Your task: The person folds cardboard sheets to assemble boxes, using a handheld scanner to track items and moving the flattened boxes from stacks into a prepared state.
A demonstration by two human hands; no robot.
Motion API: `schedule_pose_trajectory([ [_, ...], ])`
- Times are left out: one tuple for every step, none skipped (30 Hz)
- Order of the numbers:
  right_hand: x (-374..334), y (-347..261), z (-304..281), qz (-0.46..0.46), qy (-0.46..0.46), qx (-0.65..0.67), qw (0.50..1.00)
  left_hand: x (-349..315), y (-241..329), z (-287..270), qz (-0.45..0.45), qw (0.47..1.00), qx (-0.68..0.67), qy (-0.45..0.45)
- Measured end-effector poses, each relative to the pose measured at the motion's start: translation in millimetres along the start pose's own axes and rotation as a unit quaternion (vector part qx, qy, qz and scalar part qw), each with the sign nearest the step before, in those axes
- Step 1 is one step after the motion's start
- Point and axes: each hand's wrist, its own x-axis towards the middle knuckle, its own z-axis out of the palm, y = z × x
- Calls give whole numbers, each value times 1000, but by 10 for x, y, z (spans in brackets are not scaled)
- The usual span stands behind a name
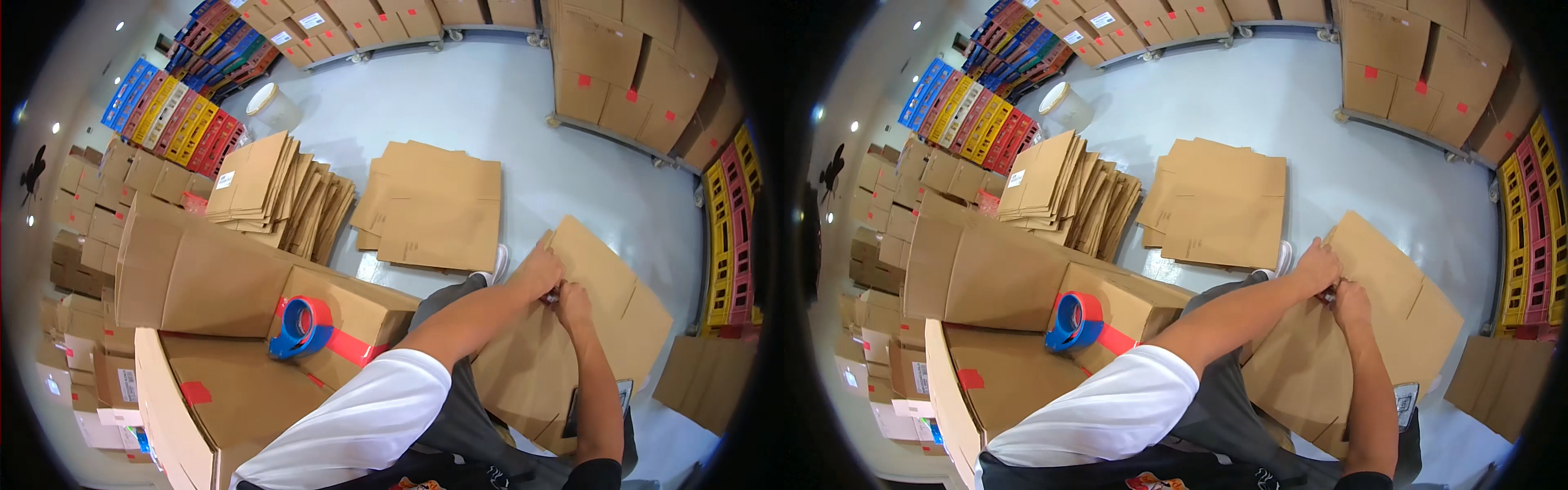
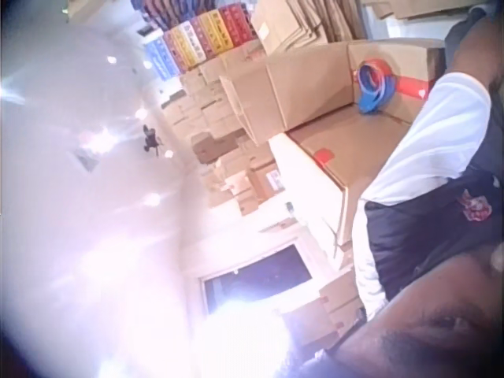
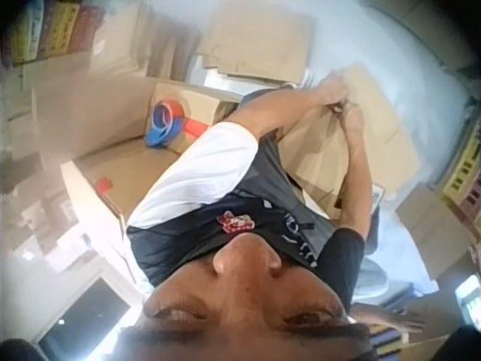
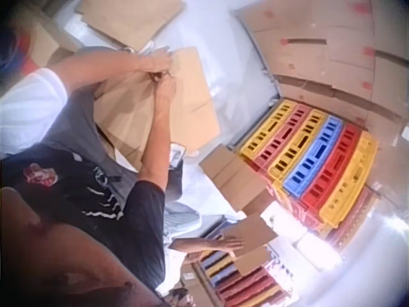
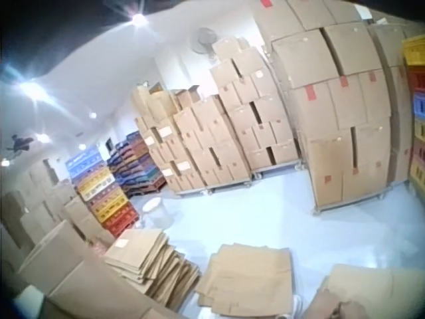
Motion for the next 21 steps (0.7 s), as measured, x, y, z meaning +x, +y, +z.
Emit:
schedule_pose_trajectory([
  [14, 37, -69, -3, -6, 15, 1000, 56, -29, 1, 11, 1000, -8, -12],
  [62, 142, -53, -16, -19, 8, 1000, 132, -4, -27, 30, 999, -20, -21],
  [137, 248, -30, -27, -31, 3, 999, 186, -43, -57, 30, 999, 9, -31],
  [136, 249, -105, -35, -38, 10, 999, 239, -46, -64, 41, 998, 27, -39],
  [160, 131, -187, -47, -46, 14, 998, 271, -147, 63, 38, 999, -2, -37],
  [234, 297, -118, -29, -75, 19, 997, 325, -114, -13, 57, 997, 16, -51],
  [256, 295, -135, -62, -82, 52, 993, 294, -97, -128, 75, 993, 56, -71],
  [366, 546, 121, -95, -58, 84, 990, 366, -60, -178, 88, 990, 56, -94],
  [329, 299, -61, -137, -79, 94, 983, 239, -119, -318, 83, 989, 47, -112],
  [346, 251, 6, -147, -60, 80, 984, 215, -177, -174, 80, 992, 73, -63],
  [346, 281, 193, -102, -16, 37, 994, 232, -136, -77, 75, 995, 57, -35],
  [236, 137, 156, -72, -7, 4, 997, 107, -76, -201, 50, 996, 54, -41],
  [101, -44, 105, -52, 2, -25, 998, -29, -73, -207, 56, 995, 74, -25],
  [0, -66, 204, -28, 38, -39, 998, -110, -61, -195, 66, 993, 101, -8],
  [-102, -75, 298, -6, 72, -55, 996, -166, -16, -124, 78, 992, 104, 2],
  [-116, -83, 326, 9, 111, -72, 991, -182, -10, -82, 84, 990, 112, 18],
  [-83, -33, 329, 16, 106, -58, 993, -125, -7, -16, 93, 988, 114, 38],
  [-44, 37, 316, 21, 100, -44, 994, -13, -15, 35, 99, 988, 114, 20],
  [-11, 79, 292, 23, 94, -24, 995, 107, -53, 56, 102, 988, 119, -1],
  [-6, -24, 108, 10, 57, -3, 998, 145, -134, 41, 95, 987, 123, -27],
  [22, -109, -100, -3, 20, 18, 1000, 180, -240, 16, 94, 988, 104, -64],
])
